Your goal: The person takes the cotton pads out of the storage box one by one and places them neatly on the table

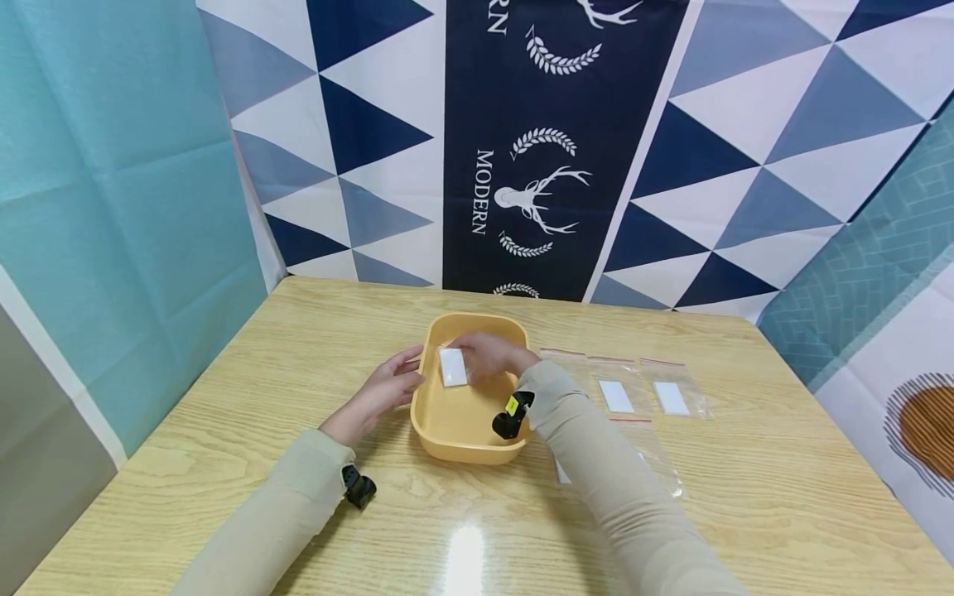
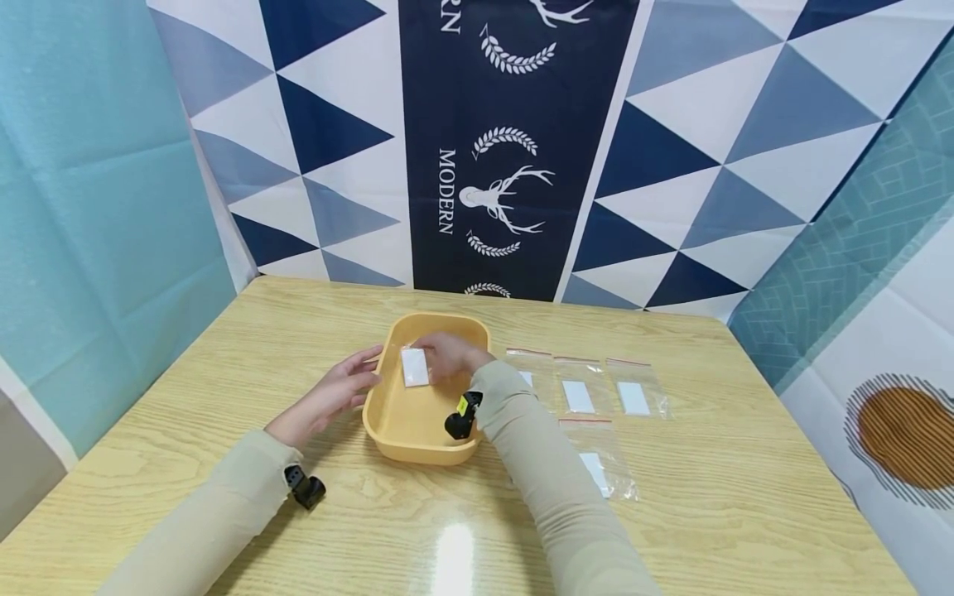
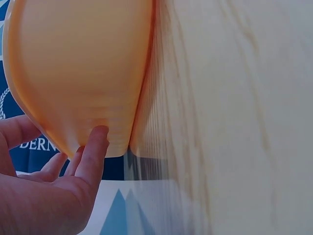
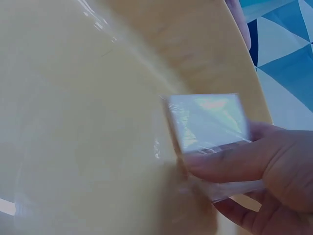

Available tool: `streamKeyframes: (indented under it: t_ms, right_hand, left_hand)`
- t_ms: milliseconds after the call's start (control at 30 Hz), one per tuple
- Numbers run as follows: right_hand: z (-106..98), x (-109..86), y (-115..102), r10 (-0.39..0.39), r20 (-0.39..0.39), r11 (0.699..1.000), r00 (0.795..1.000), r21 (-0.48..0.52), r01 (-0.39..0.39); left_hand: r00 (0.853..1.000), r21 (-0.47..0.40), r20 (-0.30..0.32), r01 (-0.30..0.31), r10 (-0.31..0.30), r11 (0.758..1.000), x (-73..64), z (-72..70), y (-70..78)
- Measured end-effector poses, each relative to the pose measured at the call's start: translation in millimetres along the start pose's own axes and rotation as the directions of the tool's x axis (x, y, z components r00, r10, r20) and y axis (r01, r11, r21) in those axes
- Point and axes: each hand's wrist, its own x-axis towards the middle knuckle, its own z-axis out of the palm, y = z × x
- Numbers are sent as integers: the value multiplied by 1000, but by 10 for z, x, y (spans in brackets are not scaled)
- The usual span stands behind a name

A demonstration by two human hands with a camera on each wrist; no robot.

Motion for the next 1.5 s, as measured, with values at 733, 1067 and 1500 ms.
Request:
streamKeyframes:
  t_ms: [733,1067,1500]
  right_hand:
    - [-218,-121,-57,158,-133,927,978,361,-101]
    - [-290,-314,-175,142,-210,899,967,436,-37]
    - [-307,-695,-125,111,-227,838,967,545,32]
  left_hand:
    - [1000,24,-19,5,-5,1000,3,59,17]
    - [1000,17,-7,-14,15,1000,-25,32,-30]
    - [999,8,3,-35,35,999,-27,22,-22]
